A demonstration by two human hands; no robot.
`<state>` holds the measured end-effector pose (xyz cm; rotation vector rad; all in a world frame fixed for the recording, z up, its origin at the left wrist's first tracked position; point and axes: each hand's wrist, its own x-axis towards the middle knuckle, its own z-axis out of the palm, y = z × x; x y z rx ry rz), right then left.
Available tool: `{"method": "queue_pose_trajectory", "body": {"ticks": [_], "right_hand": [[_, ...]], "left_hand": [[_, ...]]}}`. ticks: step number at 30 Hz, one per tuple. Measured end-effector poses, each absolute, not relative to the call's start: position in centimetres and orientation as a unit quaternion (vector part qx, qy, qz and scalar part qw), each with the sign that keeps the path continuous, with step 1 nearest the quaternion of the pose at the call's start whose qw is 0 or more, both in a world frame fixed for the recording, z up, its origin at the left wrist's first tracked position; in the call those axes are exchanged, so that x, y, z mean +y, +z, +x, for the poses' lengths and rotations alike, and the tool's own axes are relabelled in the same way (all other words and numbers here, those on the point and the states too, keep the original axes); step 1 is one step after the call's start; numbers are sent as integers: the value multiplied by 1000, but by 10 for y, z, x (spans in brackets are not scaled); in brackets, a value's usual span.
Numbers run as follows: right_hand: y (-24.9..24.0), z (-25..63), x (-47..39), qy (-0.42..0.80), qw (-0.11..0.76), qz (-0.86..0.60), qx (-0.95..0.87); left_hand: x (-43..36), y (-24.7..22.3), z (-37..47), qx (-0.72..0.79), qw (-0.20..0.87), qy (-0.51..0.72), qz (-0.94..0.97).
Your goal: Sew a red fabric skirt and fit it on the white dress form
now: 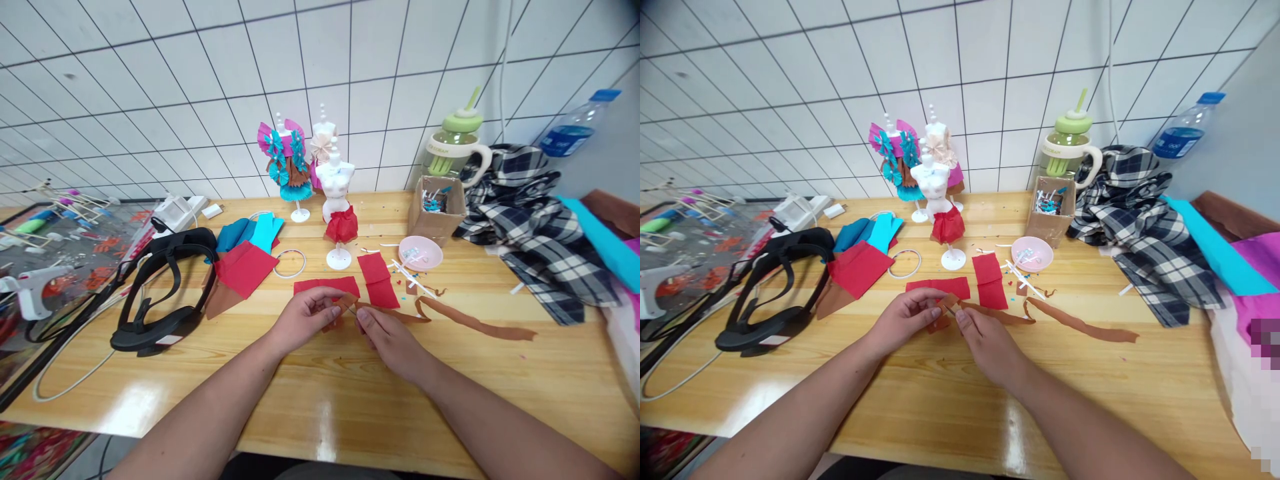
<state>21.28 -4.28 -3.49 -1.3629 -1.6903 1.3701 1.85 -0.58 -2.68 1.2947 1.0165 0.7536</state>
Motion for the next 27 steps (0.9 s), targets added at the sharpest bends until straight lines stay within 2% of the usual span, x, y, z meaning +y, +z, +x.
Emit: {"method": "queue_pose_trajectory", "body": {"ticks": [27], "right_hand": [[-32,211,-43,487,269,-523,-646]], "left_hand": [[-9,-27,23,415,606,309,604]]}}
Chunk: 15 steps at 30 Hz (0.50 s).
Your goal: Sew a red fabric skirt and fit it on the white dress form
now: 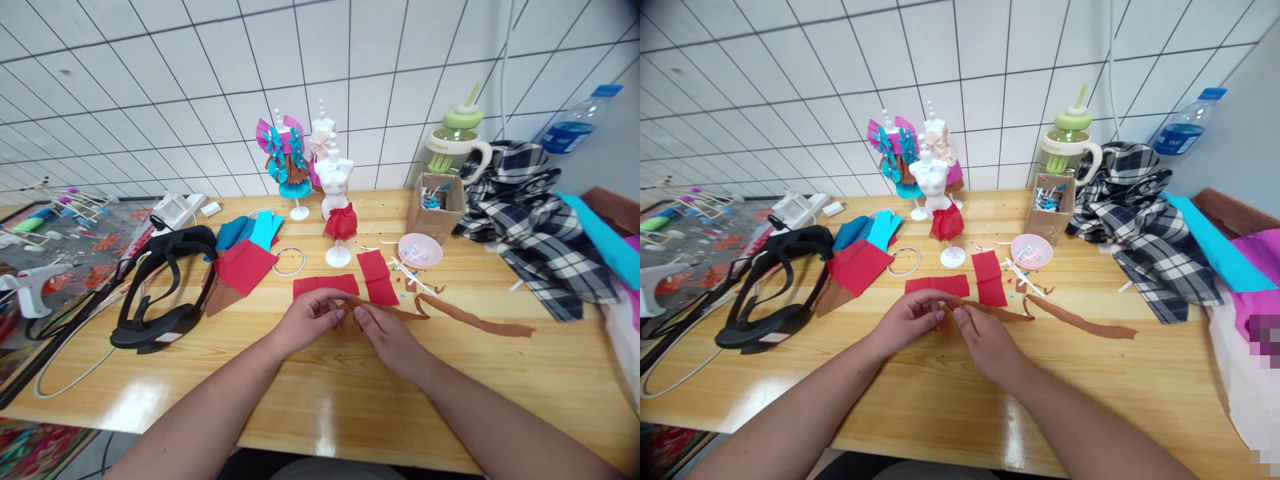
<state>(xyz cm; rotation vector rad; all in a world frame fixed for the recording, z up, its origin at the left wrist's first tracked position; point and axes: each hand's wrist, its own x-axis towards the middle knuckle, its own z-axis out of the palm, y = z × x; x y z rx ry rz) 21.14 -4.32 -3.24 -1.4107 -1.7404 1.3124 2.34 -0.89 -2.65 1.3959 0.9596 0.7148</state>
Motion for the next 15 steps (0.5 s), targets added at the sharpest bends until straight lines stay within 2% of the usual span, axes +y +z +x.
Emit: {"method": "queue_pose_trajectory", "body": {"ticks": [11,15], "right_hand": [[-31,212,-40,467,246,-521,-671],[-27,215,-40,454,276,-527,-663]], "left_hand": [[-10,-23,25,415,604,309,607],[-10,-21,25,410,617,314,594]]}}
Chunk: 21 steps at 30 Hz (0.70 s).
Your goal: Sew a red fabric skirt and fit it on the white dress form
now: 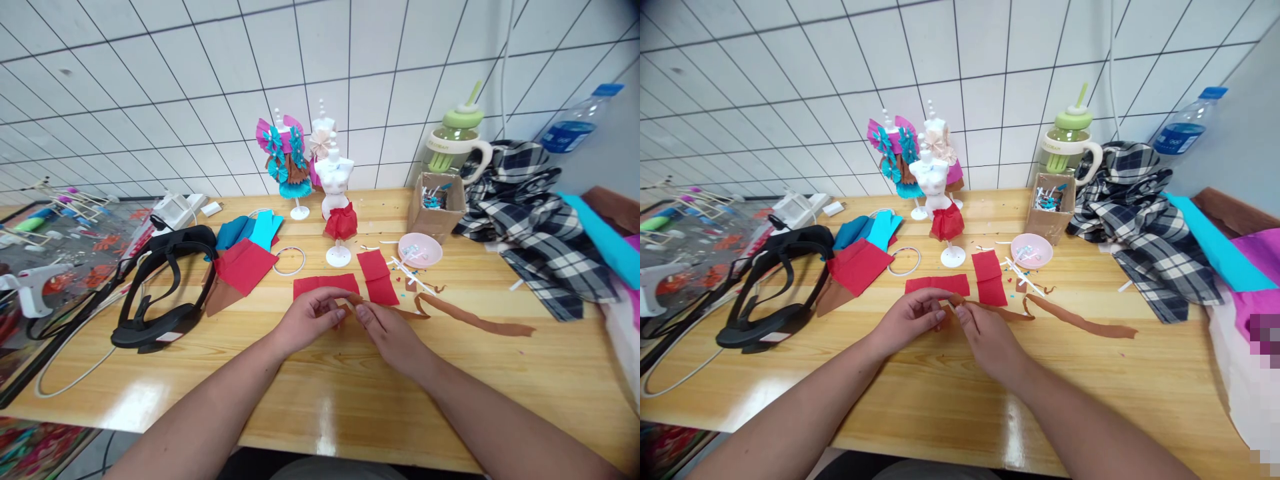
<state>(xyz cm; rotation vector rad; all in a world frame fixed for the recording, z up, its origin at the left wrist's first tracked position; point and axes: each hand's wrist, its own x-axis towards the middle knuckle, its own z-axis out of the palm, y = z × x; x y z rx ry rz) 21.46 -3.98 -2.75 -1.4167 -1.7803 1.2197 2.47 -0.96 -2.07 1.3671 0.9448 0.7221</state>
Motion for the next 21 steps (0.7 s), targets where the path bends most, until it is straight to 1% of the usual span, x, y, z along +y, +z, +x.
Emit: {"method": "queue_pose_trajectory", "body": {"ticks": [3,5,7,10,12,14,16,17,19,20,21], "right_hand": [[-26,219,-38,440,323,-554,-629],[-27,220,-36,439,337,-571,-607],[-30,219,-33,457,332,-569,-598],[-35,215,-30,486,285,-533,-632],[-35,216,-28,460,266,-532,-660],[-31,223,-25,399,303,-571,-650],[-23,236,-21,323,392,-622,-596],[-20,244,-19,273,437,-653,-555],[-13,262,-14,169,490,-697,-495],[-11,269,-12,134,495,-709,-484],[-9,274,-12,109,491,-718,-481]], "left_hand": [[-9,-20,23,398,638,326,573],[-9,-19,21,380,658,319,566],[-10,-18,22,348,686,286,571],[-14,-16,23,311,724,225,574],[-15,-14,22,328,722,215,570],[-12,-10,15,374,696,232,567],[-3,-5,3,436,634,270,578],[3,-3,-6,472,578,296,596],[16,1,-23,545,409,345,646],[22,2,-31,587,304,355,661],[27,2,-39,623,216,330,676]]}}
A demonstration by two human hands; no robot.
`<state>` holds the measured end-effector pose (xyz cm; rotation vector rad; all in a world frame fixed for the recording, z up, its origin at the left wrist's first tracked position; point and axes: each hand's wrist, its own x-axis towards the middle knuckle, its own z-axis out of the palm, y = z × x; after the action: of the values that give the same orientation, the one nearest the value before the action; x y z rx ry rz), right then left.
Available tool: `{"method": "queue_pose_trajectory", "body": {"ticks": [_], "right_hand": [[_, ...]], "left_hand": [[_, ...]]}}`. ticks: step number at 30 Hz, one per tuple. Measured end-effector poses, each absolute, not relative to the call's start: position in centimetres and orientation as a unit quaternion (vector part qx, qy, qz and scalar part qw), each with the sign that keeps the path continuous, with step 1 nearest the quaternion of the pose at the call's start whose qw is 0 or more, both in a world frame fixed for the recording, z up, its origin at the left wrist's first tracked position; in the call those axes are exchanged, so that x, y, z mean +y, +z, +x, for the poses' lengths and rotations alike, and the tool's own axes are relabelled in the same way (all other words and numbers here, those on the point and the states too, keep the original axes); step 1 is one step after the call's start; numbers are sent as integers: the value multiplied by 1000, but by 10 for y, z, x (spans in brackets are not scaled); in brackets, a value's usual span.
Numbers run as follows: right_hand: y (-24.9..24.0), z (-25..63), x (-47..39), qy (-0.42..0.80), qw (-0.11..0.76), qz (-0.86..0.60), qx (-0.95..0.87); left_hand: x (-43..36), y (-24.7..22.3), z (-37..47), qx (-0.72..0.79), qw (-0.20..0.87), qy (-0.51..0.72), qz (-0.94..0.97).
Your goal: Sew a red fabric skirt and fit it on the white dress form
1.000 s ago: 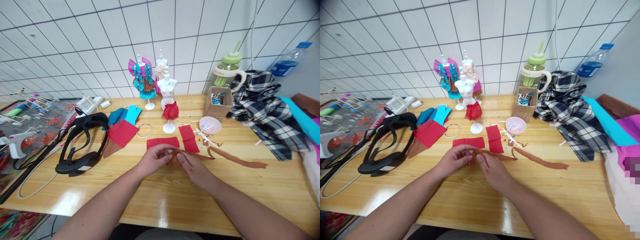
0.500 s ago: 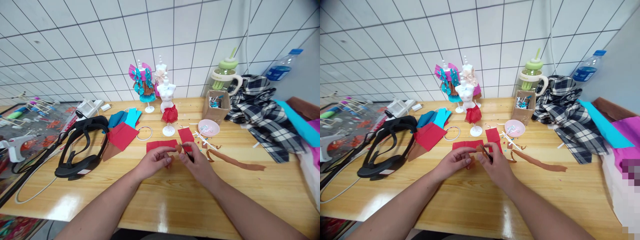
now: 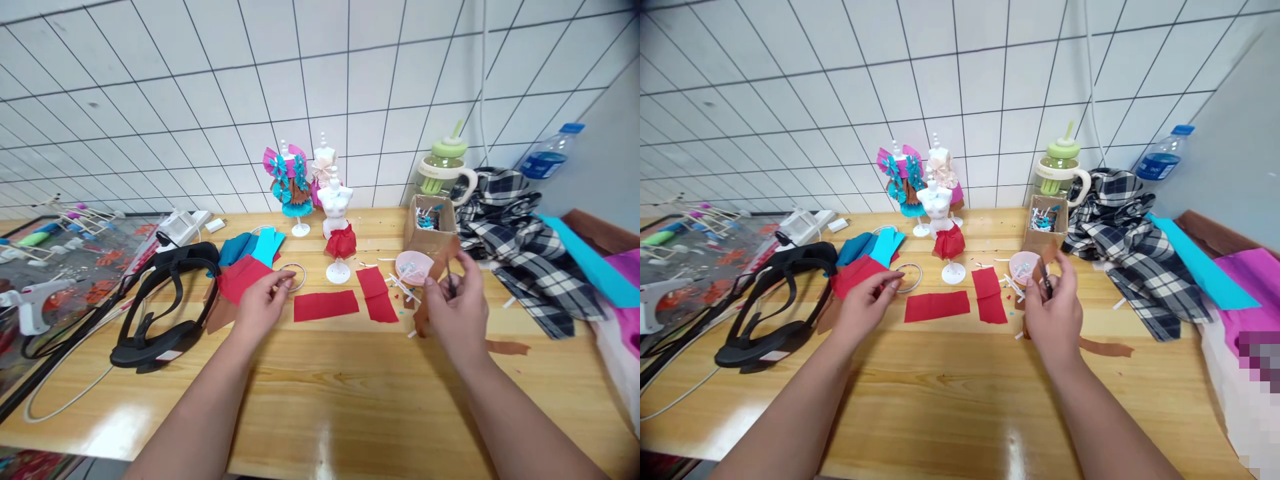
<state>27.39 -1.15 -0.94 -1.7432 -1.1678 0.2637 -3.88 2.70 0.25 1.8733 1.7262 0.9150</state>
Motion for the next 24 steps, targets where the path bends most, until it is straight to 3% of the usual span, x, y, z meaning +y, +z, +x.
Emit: {"method": "queue_pose_trajectory", "body": {"ticks": [3,7,10,13,24], "right_hand": [[-12,273,-14,108,421,-720,-541],[-23,241,-24,174,170,-609,-755],[-26,217,-29,166,23,-557,-814],[-22,210,-31,168,-3,-543,-823],[-20,225,-27,179,-29,-617,-765]], "left_hand": [[35,0,-52,650,80,217,724],[27,-3,-47,676,-39,80,732],[17,-5,-36,695,-129,64,705],[18,-10,-29,665,-140,87,728],[38,-22,-34,610,9,190,769]]}}
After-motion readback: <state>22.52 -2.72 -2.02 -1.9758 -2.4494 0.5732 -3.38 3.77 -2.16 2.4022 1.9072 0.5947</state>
